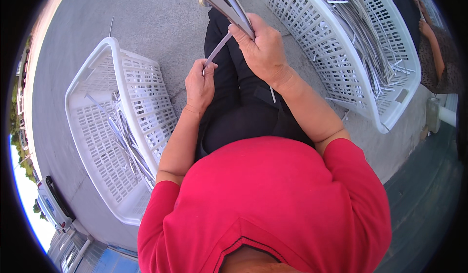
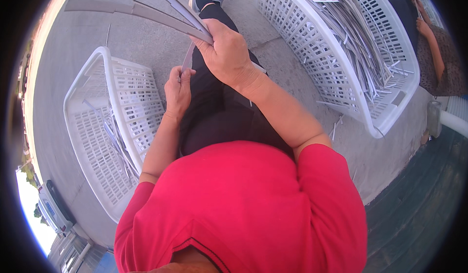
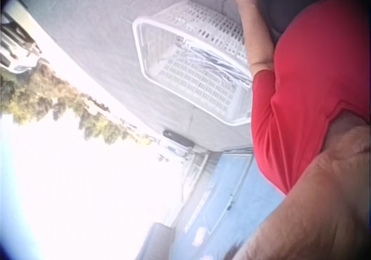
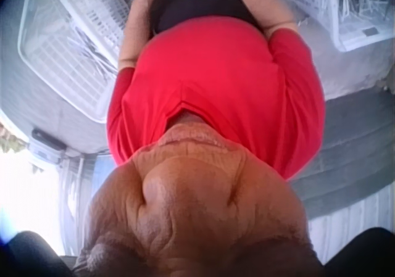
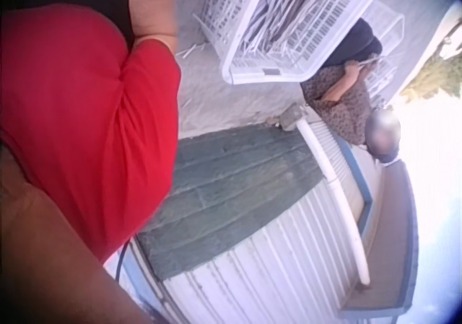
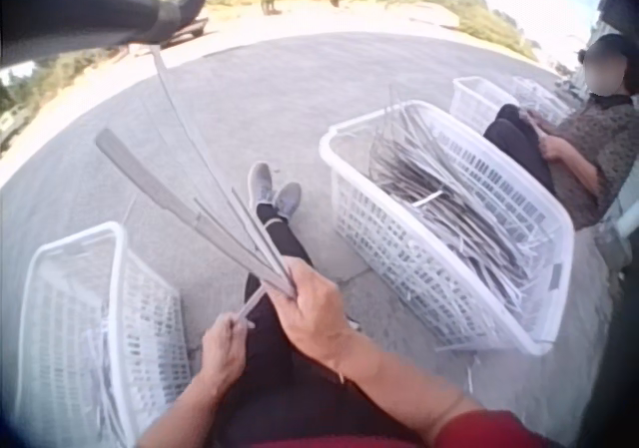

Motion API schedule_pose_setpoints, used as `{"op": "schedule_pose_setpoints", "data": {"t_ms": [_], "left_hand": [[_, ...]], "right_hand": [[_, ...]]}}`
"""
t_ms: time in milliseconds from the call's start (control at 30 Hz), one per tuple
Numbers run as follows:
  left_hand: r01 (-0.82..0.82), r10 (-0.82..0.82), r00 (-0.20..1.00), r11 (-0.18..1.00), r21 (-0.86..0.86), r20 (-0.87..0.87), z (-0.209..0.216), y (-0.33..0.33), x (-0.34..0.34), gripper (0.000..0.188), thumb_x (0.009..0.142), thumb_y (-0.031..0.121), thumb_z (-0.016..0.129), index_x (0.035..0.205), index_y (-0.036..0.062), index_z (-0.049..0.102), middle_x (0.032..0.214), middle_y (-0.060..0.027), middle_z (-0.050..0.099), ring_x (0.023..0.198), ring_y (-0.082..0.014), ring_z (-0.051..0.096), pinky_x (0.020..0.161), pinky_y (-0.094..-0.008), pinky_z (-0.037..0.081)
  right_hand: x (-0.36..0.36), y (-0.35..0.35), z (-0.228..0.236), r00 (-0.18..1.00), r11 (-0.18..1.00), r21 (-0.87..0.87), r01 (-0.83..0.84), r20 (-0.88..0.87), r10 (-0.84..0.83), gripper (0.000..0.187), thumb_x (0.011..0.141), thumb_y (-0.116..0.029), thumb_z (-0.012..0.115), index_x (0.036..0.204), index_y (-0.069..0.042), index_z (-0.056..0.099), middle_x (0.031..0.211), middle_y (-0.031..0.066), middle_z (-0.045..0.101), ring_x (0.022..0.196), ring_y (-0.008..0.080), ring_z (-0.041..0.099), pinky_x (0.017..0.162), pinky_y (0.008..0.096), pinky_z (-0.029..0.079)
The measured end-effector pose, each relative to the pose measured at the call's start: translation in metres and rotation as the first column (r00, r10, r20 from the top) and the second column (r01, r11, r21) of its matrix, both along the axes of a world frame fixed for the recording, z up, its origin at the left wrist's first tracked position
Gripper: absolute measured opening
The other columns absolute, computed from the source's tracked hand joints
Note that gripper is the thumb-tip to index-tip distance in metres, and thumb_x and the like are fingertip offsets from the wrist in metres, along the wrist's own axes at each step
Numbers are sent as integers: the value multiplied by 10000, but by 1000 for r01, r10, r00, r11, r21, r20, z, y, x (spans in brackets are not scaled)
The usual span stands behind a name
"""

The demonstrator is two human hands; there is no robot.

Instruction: The person picks up thin metal strips from a basket, aligns several together in their hands, and places the sorted bundles into different baskets.

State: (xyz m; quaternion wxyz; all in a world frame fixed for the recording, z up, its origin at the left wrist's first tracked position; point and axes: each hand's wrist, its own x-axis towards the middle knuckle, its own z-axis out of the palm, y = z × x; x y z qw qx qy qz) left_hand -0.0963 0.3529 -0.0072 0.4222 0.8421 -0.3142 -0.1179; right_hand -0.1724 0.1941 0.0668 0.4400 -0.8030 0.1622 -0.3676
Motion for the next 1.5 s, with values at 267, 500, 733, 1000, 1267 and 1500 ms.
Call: {"op": "schedule_pose_setpoints", "data": {"t_ms": [267, 500, 733, 1000, 1267, 1500], "left_hand": [[327, -314, 942, 938, 114, -117, 6, -41, 5, 203, 927, 184, 444, 1007, 28, 547, 708, -95, 601, 628, -215, 586, 596, -332, 453], [262, -354, 932, 802, 536, 74, -7, -1, 35, 211, 903, 218, 439, 940, 46, 554, 753, -164, 627, 764, -365, 601, 673, -442, 439], [154, -150, 987, 833, 531, -50, -1, 59, 50, 222, 900, 204, 436, 947, 33, 571, 703, -131, 618, 680, -307, 603, 647, -382, 445], [22, 104, 935, 937, 350, -338, 9, 62, 43, 230, 913, 214, 456, 930, 18, 575, 640, -66, 589, 579, -159, 564, 539, -298, 436], [-553, 191, 705, 752, -359, -683, 30, 79, 71, 254, 947, 212, 441, 1079, 1, 489, 893, -105, 590, 565, -88, 433, 494, -219, 355], [-656, 54, 690, 467, -593, -722, 61, 97, 92, 377, 958, 325, 421, 1145, -1, 451, 1035, -177, 545, 577, -96, 377, 498, -220, 335]], "right_hand": [[-29, -65, -8, 852, 981, -87, 175, -486, -195, 437, 869, -448, 517, 876, -13, 570, 734, 198, 617, 742, 398, 598, 654, 452, 462], [-60, -41, -62, 498, 1000, 30, -11, -867, 31, 456, 848, -464, 527, 912, -18, 593, 879, 214, 632, 874, 392, 600, 761, 465, 466], [-52, -26, -82, 391, 993, 34, -111, -918, 75, 312, 785, -281, 616, 937, -9, 597, 921, 195, 637, 900, 355, 612, 790, 423, 486], [-46, -46, -73, 490, 998, -28, 62, -870, -55, 319, 769, -160, 513, 1042, -4, 568, 972, 251, 616, 926, 398, 591, 826, 459, 460], [-38, -31, -23, 700, 978, -89, -190, -710, 72, 289, 827, -146, 495, 1092, -29, 511, 981, 212, 606, 907, 397, 571, 788, 466, 447], [-49, -13, -20, 716, 879, -201, -432, -669, 199, 308, 778, -87, 559, 1076, -44, 491, 944, 159, 586, 852, 367, 573, 722, 455, 453]]}}
